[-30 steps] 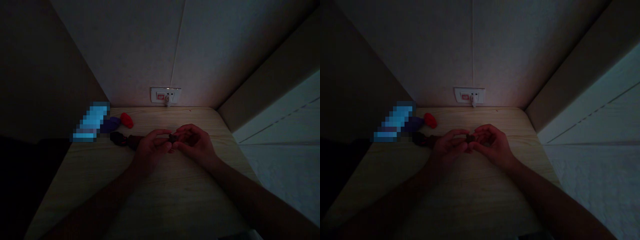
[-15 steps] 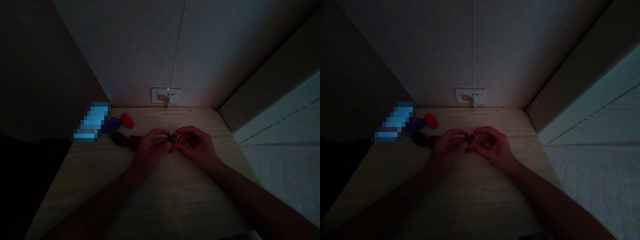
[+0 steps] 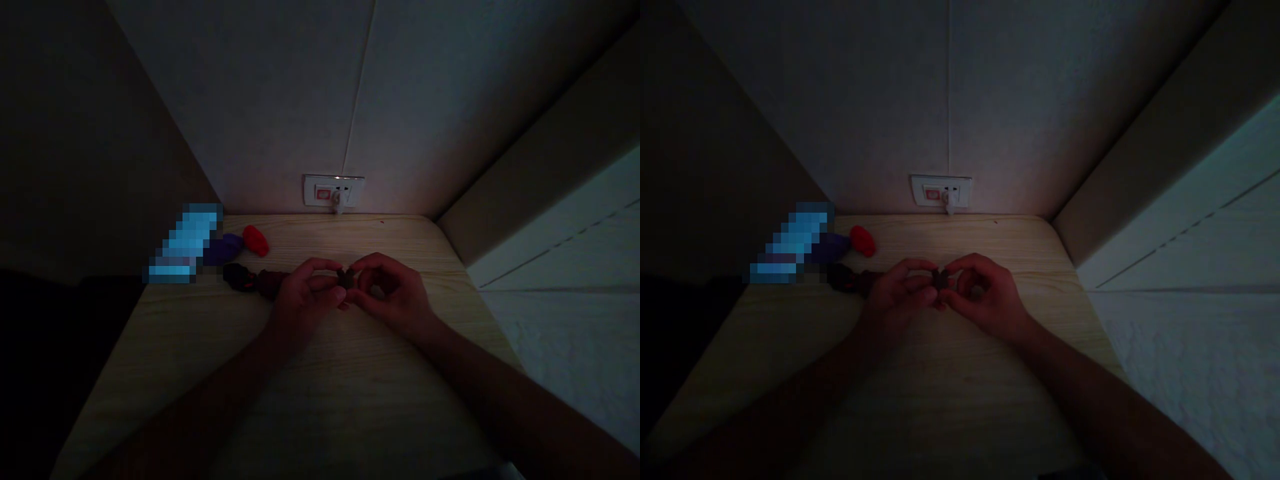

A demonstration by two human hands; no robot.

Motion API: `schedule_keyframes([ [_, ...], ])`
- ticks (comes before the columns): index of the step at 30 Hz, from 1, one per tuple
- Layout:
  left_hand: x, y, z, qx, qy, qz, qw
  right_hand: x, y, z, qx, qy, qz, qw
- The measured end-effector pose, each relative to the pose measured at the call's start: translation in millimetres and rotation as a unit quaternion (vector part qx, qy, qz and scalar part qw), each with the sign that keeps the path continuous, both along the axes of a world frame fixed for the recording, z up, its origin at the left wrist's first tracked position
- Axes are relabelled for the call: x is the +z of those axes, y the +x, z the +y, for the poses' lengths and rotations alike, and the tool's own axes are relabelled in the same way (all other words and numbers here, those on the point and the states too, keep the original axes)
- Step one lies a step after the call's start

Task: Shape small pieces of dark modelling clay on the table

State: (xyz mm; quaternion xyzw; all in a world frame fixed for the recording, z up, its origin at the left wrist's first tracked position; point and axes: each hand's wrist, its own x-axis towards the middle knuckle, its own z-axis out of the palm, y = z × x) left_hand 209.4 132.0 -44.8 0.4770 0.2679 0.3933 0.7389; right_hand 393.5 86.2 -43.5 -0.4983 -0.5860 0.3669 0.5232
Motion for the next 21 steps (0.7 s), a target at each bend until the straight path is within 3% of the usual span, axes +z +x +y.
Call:
schedule_keyframes([
  [9,-2.6,-1,-3,0.016,-0.009,-0.004,1.000,-2.8,4,2,-0.027,-0.007,-0.008,1.000],
  [17,-3.0,-8,-11,0.100,0.139,0.064,0.983,-8.3,6,6,-0.032,-0.041,-0.088,0.995],
  [21,-6.2,-10,-11,0.122,0.147,0.072,0.979,-6.0,5,6,-0.009,-0.026,-0.176,0.984],
])
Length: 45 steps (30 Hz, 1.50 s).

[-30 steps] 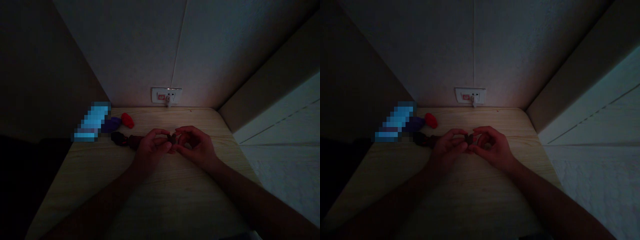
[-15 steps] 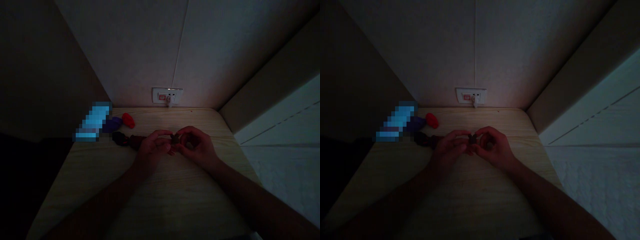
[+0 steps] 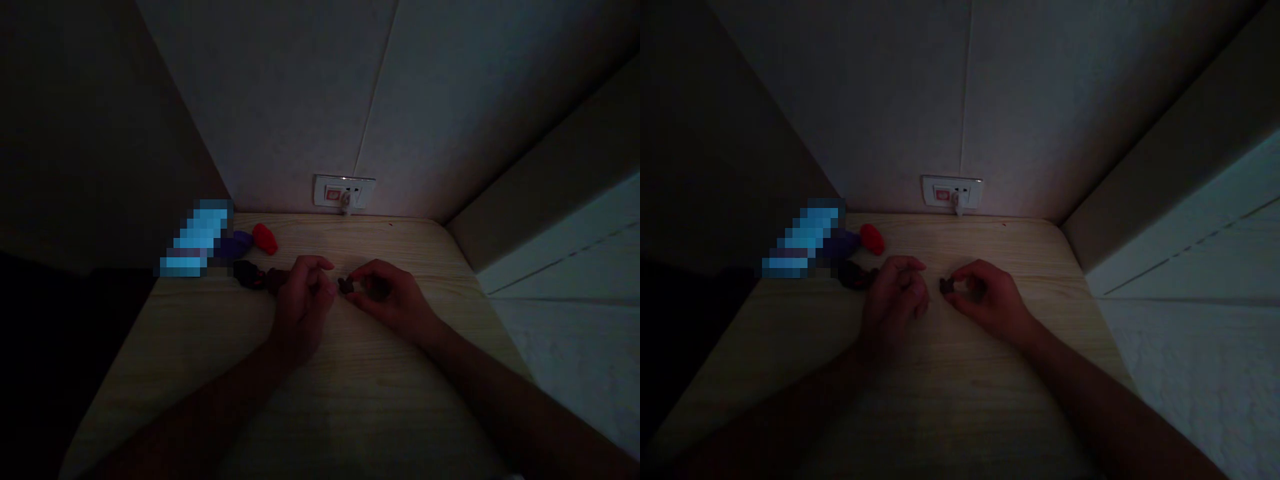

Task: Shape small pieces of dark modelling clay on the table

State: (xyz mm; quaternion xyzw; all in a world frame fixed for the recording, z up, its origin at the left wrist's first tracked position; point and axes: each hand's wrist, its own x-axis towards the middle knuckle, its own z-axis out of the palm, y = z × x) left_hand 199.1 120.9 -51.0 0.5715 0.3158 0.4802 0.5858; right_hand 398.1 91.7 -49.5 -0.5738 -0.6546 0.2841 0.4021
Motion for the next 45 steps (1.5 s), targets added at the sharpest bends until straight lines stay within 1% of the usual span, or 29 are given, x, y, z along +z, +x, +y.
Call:
schedule_keyframes([
  [2,0.0,0,1,0.013,-0.002,-0.003,1.000,0.9,0,0,0.018,0.011,-0.036,0.999],
  [5,1.3,1,3,0.016,0.003,-0.005,1.000,1.5,0,1,0.040,0.028,-0.065,0.997],
  [9,1.8,1,4,0.011,0.003,0.003,1.000,1.0,2,1,0.046,0.023,-0.062,0.997],
  [13,-1.0,2,4,0.007,-0.006,0.014,1.000,1.9,2,0,0.052,0.005,-0.054,0.997],
  [17,-1.7,3,4,0.021,-0.006,0.046,0.999,4.1,0,-1,0.047,-0.016,-0.003,0.999],
  [20,-0.3,5,4,0.024,-0.009,0.055,0.998,4.8,-1,-3,0.031,0.007,0.058,0.998],
  [23,0.8,7,5,-0.004,-0.044,0.031,0.999,4.1,-2,-4,0.022,0.047,0.108,0.993],
  [26,2.4,10,7,-0.047,-0.105,-0.001,0.993,2.3,-2,-4,0.015,0.074,0.141,0.987],
  [28,4.3,12,9,-0.079,-0.139,-0.016,0.987,1.0,-1,-4,0.013,0.087,0.153,0.984],
  [30,6.1,13,11,-0.098,-0.161,-0.028,0.982,0.2,-1,-4,0.016,0.094,0.158,0.983],
  [33,6.7,14,13,-0.093,-0.173,-0.043,0.980,0.3,-1,-5,0.023,0.094,0.156,0.983],
  [38,2.3,13,15,-0.075,-0.179,-0.061,0.979,2.5,-4,-6,0.021,0.093,0.153,0.984],
  [45,3.8,12,13,-0.081,-0.199,-0.089,0.973,3.6,-4,-6,0.037,0.072,0.193,0.978],
])
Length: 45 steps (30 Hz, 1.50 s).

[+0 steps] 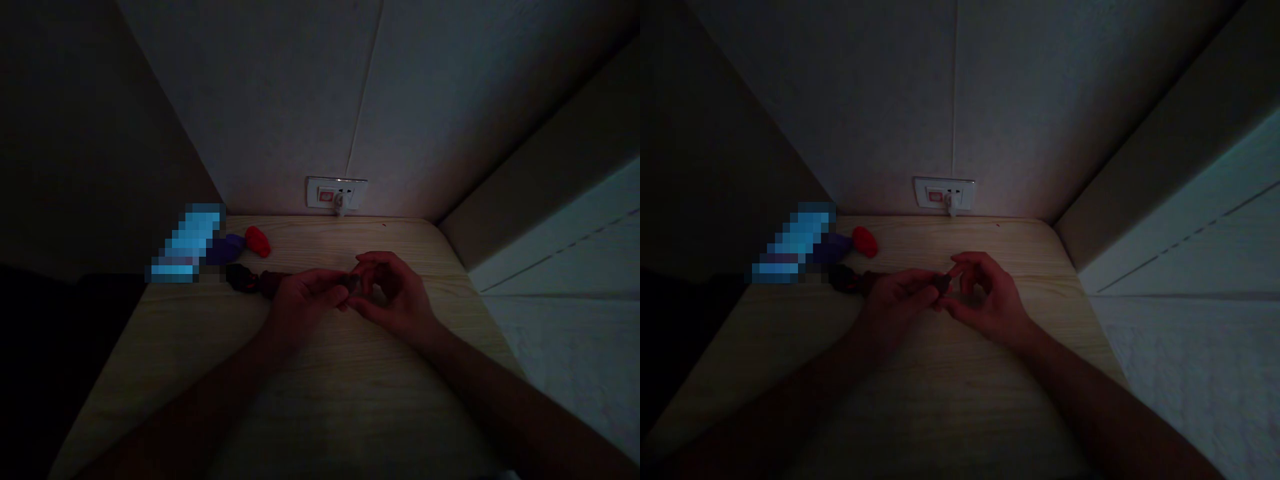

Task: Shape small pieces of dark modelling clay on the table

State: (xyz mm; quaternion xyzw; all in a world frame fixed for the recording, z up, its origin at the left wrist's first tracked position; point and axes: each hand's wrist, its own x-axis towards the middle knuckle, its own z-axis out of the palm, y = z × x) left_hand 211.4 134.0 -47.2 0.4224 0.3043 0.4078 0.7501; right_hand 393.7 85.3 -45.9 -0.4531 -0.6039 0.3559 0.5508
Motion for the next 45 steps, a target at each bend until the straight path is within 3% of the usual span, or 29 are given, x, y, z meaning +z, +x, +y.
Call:
schedule_keyframes([
  [25,6.8,2,-1,0.039,-0.055,-0.030,0.997,4.7,-1,-1,0.014,-0.033,0.016,0.999],
  [36,7.1,1,-1,0.025,-0.053,-0.028,0.998,4.0,-1,0,0.017,-0.038,0.012,0.999],
  [41,9.5,0,-2,-0.007,-0.065,-0.065,0.996,3.4,-1,0,0.013,-0.039,0.009,0.999],
  [45,9.8,0,-3,0.002,-0.075,-0.084,0.994,2.3,0,0,0.018,-0.030,0.014,0.999],
])
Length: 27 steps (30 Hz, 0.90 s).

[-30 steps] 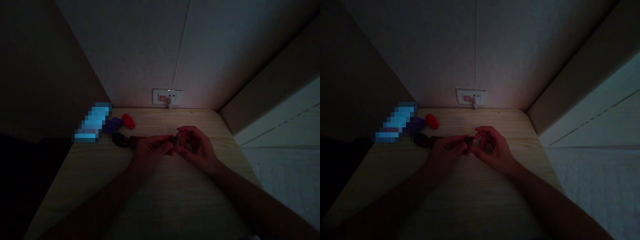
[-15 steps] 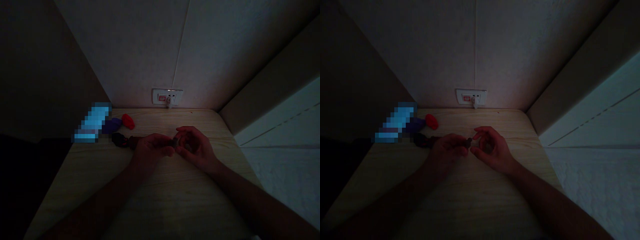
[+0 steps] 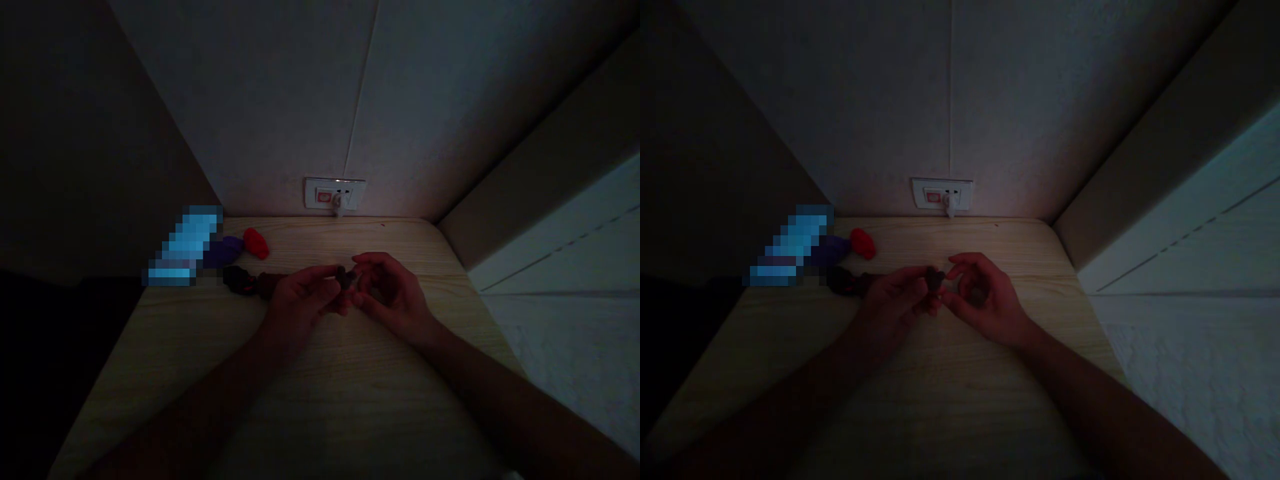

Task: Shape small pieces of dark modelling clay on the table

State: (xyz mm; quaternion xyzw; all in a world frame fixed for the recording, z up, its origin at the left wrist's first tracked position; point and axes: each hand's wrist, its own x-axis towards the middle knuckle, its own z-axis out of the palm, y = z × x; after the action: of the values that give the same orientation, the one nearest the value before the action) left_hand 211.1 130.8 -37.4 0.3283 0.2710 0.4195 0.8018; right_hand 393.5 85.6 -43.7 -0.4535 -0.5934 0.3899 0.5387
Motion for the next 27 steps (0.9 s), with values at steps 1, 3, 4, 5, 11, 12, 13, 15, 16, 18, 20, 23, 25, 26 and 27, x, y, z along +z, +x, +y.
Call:
schedule_keyframes([
  [1,-0.2,0.2,-0.2,0.003,-0.004,-0.002,1.000,-0.1,0.1,-0.1,0.000,0.001,0.001,1.000],
  [3,-0.5,1.0,-0.4,0.003,-0.011,0.000,1.000,-0.1,0.3,-0.1,-0.001,0.001,0.005,1.000],
  [4,-0.6,1.6,-0.6,0.000,-0.013,0.001,1.000,0.0,0.3,0.0,0.000,-0.002,0.008,1.000],
  [5,-0.7,2.2,-0.8,-0.002,-0.016,0.004,1.000,0.0,0.3,0.2,-0.002,-0.007,0.011,1.000],
  [11,-3.3,3.8,-2.5,-0.022,-0.008,0.039,0.999,-0.7,-0.4,1.9,-0.021,-0.031,0.018,0.999],
  [12,-4.0,3.4,-2.6,-0.025,-0.009,0.044,0.999,-0.9,-0.5,2.0,-0.023,-0.029,0.016,0.999],
  [13,-4.5,3.0,-2.8,-0.026,-0.010,0.048,0.998,-1.0,-0.7,1.9,-0.026,-0.028,0.014,0.999],
  [15,-5.1,2.1,-3.3,-0.027,-0.012,0.059,0.998,-1.3,-0.9,1.6,-0.028,-0.030,0.008,0.999],
  [16,-5.2,1.9,-3.5,-0.027,-0.014,0.064,0.997,-1.5,-0.9,1.4,-0.029,-0.032,0.005,0.999],
  [18,-5.1,1.7,-4.0,-0.027,-0.014,0.069,0.997,-1.7,-0.8,1.1,-0.031,-0.037,0.001,0.999],
  [20,-5.3,2.1,-4.3,-0.025,-0.012,0.065,0.997,-1.9,-0.5,1.0,-0.032,-0.039,0.001,0.999],
  [23,-6.4,2.9,-4.3,-0.013,-0.016,0.056,0.998,-1.4,0.2,1.1,-0.030,-0.039,0.002,0.999],
  [25,-7.0,3.2,-4.3,-0.008,-0.020,0.055,0.998,-0.7,0.4,1.2,-0.026,-0.038,0.008,0.999],
  [26,-7.2,3.2,-4.3,-0.007,-0.023,0.056,0.998,-0.3,0.4,1.2,-0.023,-0.039,0.014,0.999],
  [27,-7.2,3.2,-4.3,-0.008,-0.025,0.057,0.998,0.1,0.3,1.2,-0.020,-0.041,0.019,0.999],
])
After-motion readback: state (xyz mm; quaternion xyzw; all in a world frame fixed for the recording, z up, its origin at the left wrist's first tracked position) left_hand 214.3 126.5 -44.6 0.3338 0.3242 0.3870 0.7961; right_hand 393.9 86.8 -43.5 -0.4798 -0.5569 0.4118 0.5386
